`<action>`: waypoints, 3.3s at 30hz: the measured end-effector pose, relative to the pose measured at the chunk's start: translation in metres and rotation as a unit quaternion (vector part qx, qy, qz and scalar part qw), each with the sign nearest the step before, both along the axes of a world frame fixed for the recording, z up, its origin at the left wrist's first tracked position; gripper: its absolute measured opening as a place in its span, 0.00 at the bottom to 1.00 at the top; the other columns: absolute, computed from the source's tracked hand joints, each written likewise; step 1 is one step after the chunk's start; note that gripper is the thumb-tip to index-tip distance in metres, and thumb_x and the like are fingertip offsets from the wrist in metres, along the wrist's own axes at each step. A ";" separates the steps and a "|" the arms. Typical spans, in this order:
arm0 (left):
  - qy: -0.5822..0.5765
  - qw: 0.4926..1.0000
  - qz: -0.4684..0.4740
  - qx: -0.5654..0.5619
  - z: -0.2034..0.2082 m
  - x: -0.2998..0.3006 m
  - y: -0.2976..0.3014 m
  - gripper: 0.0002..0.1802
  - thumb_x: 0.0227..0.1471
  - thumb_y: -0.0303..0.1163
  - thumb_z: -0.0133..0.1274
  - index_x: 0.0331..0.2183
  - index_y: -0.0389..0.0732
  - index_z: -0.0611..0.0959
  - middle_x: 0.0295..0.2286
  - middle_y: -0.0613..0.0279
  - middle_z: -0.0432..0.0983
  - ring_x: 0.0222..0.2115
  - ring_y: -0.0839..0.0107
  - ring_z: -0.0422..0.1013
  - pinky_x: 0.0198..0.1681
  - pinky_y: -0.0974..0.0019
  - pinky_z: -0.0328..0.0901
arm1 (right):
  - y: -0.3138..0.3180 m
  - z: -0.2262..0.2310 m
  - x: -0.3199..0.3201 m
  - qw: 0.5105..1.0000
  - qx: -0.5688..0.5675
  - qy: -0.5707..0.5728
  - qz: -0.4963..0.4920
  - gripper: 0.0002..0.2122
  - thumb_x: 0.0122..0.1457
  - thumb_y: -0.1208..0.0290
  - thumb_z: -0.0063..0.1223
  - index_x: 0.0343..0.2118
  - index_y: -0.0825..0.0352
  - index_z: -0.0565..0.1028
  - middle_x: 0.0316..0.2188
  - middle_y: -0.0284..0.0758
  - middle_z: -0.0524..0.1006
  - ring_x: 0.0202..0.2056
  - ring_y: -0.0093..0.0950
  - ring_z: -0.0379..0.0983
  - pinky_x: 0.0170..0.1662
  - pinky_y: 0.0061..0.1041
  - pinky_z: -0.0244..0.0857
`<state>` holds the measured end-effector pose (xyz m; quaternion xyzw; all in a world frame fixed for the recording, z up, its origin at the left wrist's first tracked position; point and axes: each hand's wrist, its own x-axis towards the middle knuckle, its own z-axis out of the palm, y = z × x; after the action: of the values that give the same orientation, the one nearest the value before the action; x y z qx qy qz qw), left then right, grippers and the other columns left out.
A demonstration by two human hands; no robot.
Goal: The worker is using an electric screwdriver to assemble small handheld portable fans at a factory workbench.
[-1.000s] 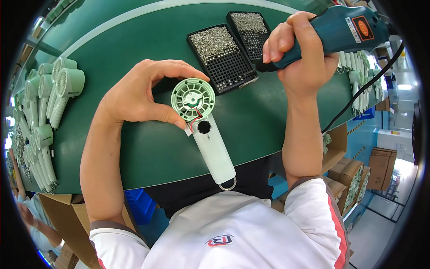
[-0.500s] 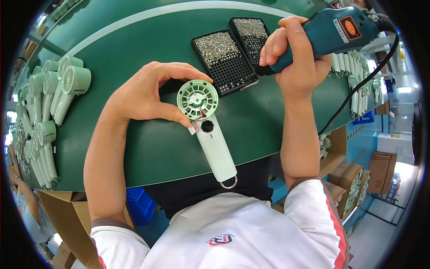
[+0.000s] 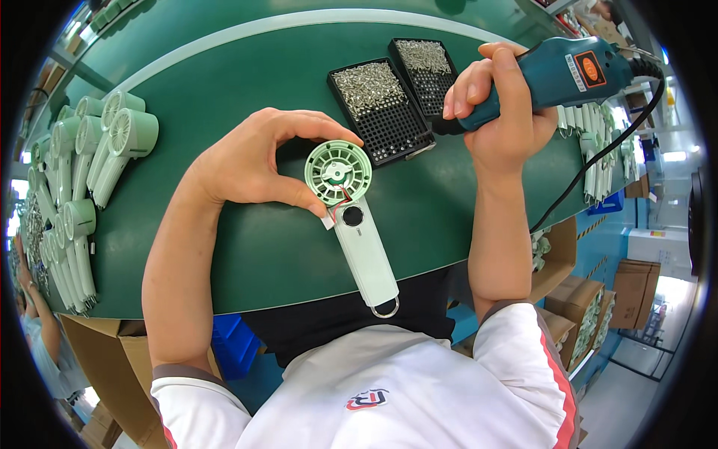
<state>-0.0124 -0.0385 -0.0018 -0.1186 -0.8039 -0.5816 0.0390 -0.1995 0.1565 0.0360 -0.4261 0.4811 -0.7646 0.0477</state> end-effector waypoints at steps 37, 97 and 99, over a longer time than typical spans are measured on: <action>0.007 1.000 0.007 -0.029 -0.004 0.003 -0.005 0.38 0.32 0.33 0.78 0.50 0.37 0.84 0.42 0.59 0.83 0.43 0.65 0.78 0.52 0.64 0.70 | -0.021 0.052 0.070 0.935 0.006 -0.183 0.304 0.22 0.74 0.61 0.30 0.53 0.71 0.74 0.23 0.30 0.70 0.19 0.24 0.65 0.20 0.28 0.66; -0.034 0.999 0.020 0.007 0.013 0.018 -0.007 0.36 0.38 0.31 0.76 0.51 0.37 0.83 0.44 0.58 0.84 0.46 0.73 0.77 0.53 0.65 0.70 | -0.027 0.061 0.063 0.961 -0.029 0.009 0.274 0.10 0.71 0.69 0.43 0.45 0.71 0.71 0.17 0.35 0.69 0.15 0.27 0.66 0.18 0.30 0.65; -0.030 0.998 0.016 -0.047 0.018 0.009 -0.006 0.37 0.35 0.33 0.77 0.50 0.38 0.84 0.46 0.57 0.84 0.47 0.65 0.79 0.55 0.61 0.70 | -0.011 0.065 0.035 0.974 -0.025 0.024 0.223 0.12 0.72 0.68 0.40 0.46 0.71 0.72 0.17 0.35 0.69 0.15 0.27 0.65 0.18 0.30 0.65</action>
<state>-0.0030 -0.0445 0.0159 -0.0901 -0.8331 -0.5454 0.0183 -0.1650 0.1456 0.1014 -0.5422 0.3554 -0.7360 0.1951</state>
